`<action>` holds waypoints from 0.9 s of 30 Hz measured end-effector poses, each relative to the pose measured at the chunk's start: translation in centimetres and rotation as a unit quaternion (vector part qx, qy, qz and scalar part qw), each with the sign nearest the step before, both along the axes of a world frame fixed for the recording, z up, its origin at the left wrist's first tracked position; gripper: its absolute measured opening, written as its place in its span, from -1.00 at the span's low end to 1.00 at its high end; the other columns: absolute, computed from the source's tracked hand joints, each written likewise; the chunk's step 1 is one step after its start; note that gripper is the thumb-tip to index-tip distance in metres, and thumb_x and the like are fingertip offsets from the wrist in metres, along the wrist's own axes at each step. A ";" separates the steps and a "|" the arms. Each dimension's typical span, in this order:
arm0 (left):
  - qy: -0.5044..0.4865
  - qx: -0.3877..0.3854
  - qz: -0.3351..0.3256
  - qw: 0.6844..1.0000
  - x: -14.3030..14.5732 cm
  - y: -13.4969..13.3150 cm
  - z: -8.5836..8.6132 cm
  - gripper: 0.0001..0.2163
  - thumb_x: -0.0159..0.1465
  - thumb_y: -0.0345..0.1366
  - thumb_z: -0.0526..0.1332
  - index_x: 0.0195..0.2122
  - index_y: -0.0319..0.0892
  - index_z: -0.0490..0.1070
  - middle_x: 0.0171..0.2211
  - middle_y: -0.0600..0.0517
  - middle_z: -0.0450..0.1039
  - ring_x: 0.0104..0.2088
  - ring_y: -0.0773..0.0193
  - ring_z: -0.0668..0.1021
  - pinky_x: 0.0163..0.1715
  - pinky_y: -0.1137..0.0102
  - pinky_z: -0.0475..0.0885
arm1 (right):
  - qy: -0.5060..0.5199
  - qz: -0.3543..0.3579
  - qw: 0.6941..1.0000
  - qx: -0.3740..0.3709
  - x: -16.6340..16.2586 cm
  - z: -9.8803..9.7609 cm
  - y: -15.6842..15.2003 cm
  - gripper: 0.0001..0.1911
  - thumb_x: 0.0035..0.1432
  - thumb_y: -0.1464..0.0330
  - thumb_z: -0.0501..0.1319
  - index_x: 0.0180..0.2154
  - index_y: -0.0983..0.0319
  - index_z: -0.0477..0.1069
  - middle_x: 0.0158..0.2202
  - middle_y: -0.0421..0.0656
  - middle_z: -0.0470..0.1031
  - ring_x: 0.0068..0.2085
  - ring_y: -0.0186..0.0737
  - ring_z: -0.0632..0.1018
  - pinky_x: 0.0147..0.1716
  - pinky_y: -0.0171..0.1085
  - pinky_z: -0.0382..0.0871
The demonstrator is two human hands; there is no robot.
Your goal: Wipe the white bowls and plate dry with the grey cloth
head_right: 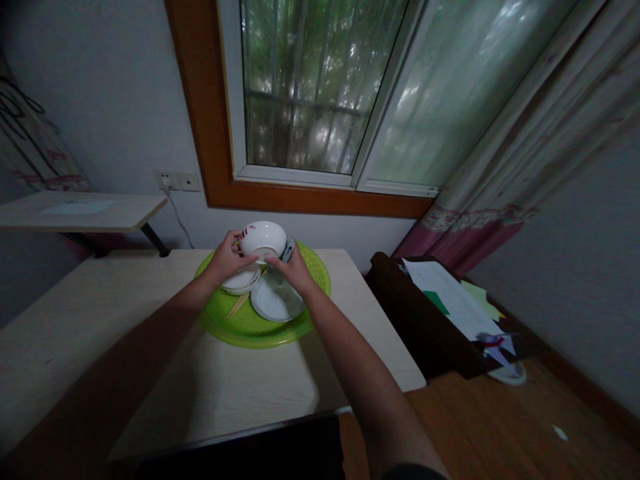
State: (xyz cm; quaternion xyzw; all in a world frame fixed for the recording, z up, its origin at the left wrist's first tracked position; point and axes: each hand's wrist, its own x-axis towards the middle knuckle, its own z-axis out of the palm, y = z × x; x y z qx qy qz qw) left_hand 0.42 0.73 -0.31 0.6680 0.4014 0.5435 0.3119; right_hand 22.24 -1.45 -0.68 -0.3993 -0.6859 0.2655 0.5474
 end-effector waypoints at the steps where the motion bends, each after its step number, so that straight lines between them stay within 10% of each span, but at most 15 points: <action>1: -0.004 -0.002 -0.007 1.000 0.0 0.1 -0.1 -0.31 -0.02 -0.10 0.52 0.08 -0.12 0.25 0.06 -0.19 0.50 -0.13 0.11 0.67 -0.24 0.31 0.61 | 0.009 -0.004 1.000 -0.002 -0.1 0.1 -0.1 -0.09 0.09 0.04 0.42 0.34 0.23 0.18 0.24 0.07 0.46 0.19 0.01 0.53 0.24 0.00 0.39; 27: 0.098 0.043 0.021 0.994 -0.1 0.4 -0.8 -0.34 0.06 -0.06 0.47 0.13 -0.17 0.33 0.07 -0.18 0.51 -0.04 0.08 0.62 -0.03 0.20 0.54 | -0.134 -0.065 0.977 0.150 0.9 1.2 -0.5 -0.39 0.31 0.22 0.26 0.35 0.08 0.28 0.33 0.00 0.33 0.33 -0.01 0.36 0.36 0.05 0.21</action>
